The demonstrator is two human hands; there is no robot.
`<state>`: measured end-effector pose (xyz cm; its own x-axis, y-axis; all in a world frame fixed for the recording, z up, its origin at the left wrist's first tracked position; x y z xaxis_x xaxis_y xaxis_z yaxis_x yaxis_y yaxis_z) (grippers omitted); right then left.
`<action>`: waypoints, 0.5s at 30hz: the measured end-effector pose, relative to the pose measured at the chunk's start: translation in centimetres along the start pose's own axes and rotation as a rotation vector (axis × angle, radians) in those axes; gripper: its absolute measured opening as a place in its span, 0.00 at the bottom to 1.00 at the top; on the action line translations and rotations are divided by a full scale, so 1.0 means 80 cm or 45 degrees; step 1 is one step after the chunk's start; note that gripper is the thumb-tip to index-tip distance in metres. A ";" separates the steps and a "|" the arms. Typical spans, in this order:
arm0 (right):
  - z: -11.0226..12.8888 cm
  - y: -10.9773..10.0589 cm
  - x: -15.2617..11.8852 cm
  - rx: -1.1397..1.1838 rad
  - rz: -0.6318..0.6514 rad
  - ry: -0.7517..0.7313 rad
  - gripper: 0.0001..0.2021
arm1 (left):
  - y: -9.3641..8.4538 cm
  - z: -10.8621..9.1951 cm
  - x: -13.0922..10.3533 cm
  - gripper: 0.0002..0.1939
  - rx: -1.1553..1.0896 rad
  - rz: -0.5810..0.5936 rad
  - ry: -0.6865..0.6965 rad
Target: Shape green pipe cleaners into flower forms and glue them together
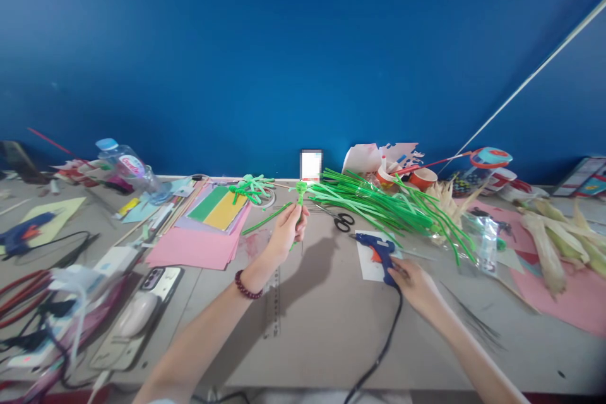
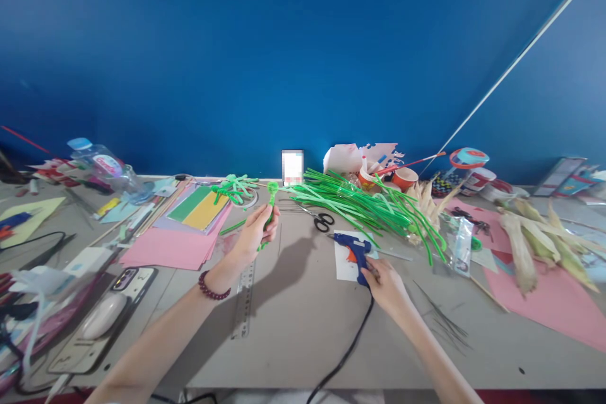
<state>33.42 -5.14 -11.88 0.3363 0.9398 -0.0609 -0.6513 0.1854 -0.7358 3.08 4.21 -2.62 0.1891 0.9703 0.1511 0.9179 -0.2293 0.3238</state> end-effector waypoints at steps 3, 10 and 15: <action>0.010 -0.005 -0.008 -0.080 -0.115 -0.066 0.20 | -0.001 -0.004 0.001 0.16 0.006 -0.001 0.021; 0.124 0.002 -0.012 -0.276 -0.093 -0.656 0.10 | -0.005 -0.014 0.004 0.16 0.041 -0.002 0.033; 0.217 0.086 0.005 -0.560 0.323 -1.370 0.10 | -0.009 -0.016 0.006 0.15 0.034 -0.023 0.044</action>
<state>17.26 1.50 -5.21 -0.6493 0.7324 0.2049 -0.2566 0.0426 -0.9656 2.05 4.77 -1.59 0.1604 0.9710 0.1775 0.9303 -0.2088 0.3015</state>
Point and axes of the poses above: each hand's wrist, its own x-axis towards the middle knuckle, its own y-axis out of the palm, z = x × y, the point moved 5 cm from there along x, towards the middle knuckle, and after that the axes turned 11 degrees about y, right-handed, at the moved point
